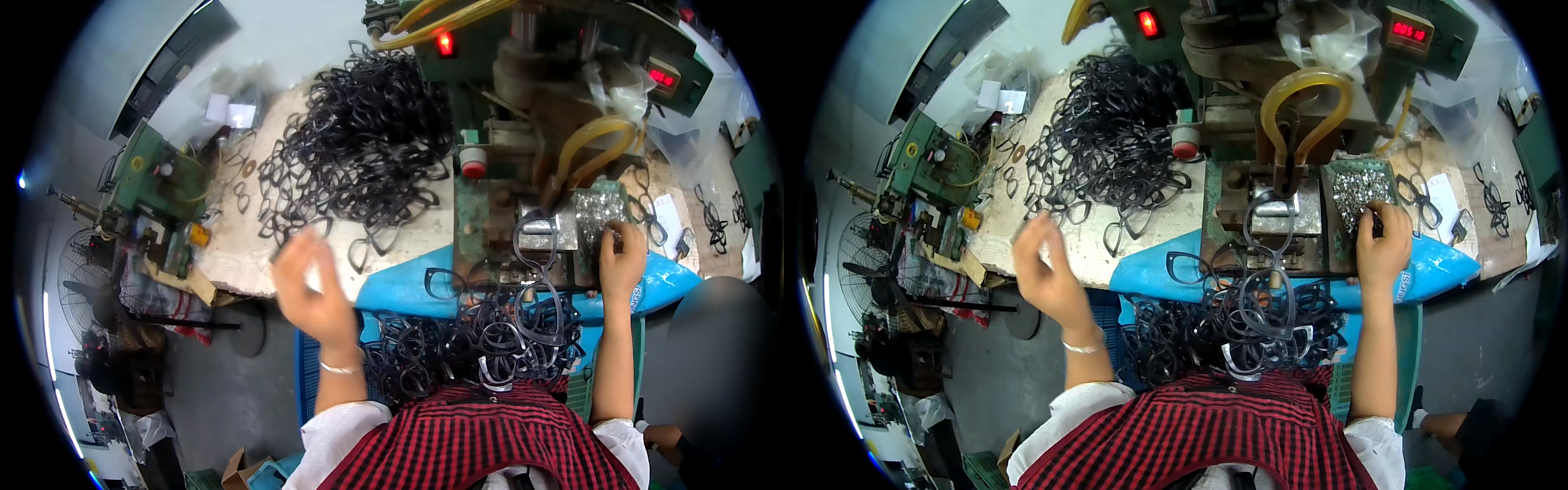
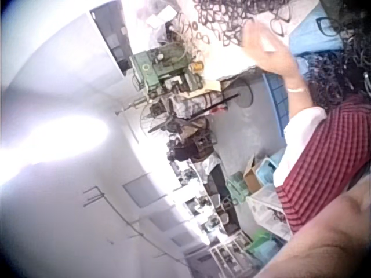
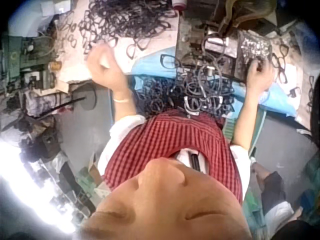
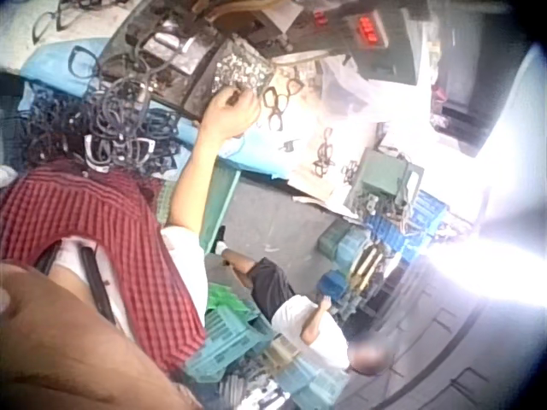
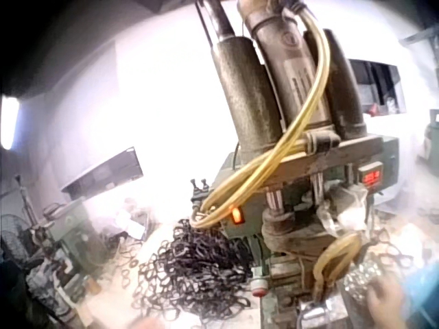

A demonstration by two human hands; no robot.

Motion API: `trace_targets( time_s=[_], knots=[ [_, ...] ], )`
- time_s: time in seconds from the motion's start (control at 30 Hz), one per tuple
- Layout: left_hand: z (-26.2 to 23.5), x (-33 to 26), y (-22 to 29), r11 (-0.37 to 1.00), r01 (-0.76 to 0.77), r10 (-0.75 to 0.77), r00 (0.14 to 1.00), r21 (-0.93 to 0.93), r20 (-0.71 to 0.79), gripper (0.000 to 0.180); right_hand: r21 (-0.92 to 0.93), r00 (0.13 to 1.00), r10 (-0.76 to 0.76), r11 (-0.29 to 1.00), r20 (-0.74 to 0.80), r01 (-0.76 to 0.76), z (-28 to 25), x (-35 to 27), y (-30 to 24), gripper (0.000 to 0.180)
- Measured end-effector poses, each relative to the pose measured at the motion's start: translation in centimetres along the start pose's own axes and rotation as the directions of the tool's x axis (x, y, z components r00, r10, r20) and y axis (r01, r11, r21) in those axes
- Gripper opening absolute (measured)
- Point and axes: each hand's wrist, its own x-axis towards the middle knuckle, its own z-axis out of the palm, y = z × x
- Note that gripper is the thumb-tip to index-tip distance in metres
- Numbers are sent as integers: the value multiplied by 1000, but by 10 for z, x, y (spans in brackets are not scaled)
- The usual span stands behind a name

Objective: The person repeatedly picks up black plastic eyeglass frames and small metal screws, inserts the screws into the frames, and places them into a machine to secure the components. The finished frames are then placed into a blue basket.

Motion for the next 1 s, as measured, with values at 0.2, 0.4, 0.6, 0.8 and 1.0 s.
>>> trace_targets(
  time_s=[0.2, 0.4, 0.6, 0.8, 1.0],
  knots=[
    [36, 41, -87, 948, -247, 145, 899, 203, 412, 9, 284, 995, 94, 954, 38, -101, 7, 13, -12, 12],
    [75, 20, -116, 864, -285, 10, 834, 416, 551, 8, 295, 977, 210, 932, 38, -212, 4, -3, 6, 14],
    [43, -6, -121, 890, -153, -54, 900, 429, 432, 9, 191, 968, 249, 952, -38, -238, -50, -52, 30, 12],
    [34, -43, -130, 866, -130, -237, 743, 483, 626, 33, 422, 972, 208, 876, 108, -234, -68, -21, -29, 13],
    [41, -31, -99, 933, 153, -349, 601, 325, 719, 23, 695, 992, 12, 712, 123, -95, -13, 38, -101, 28]
  ],
)
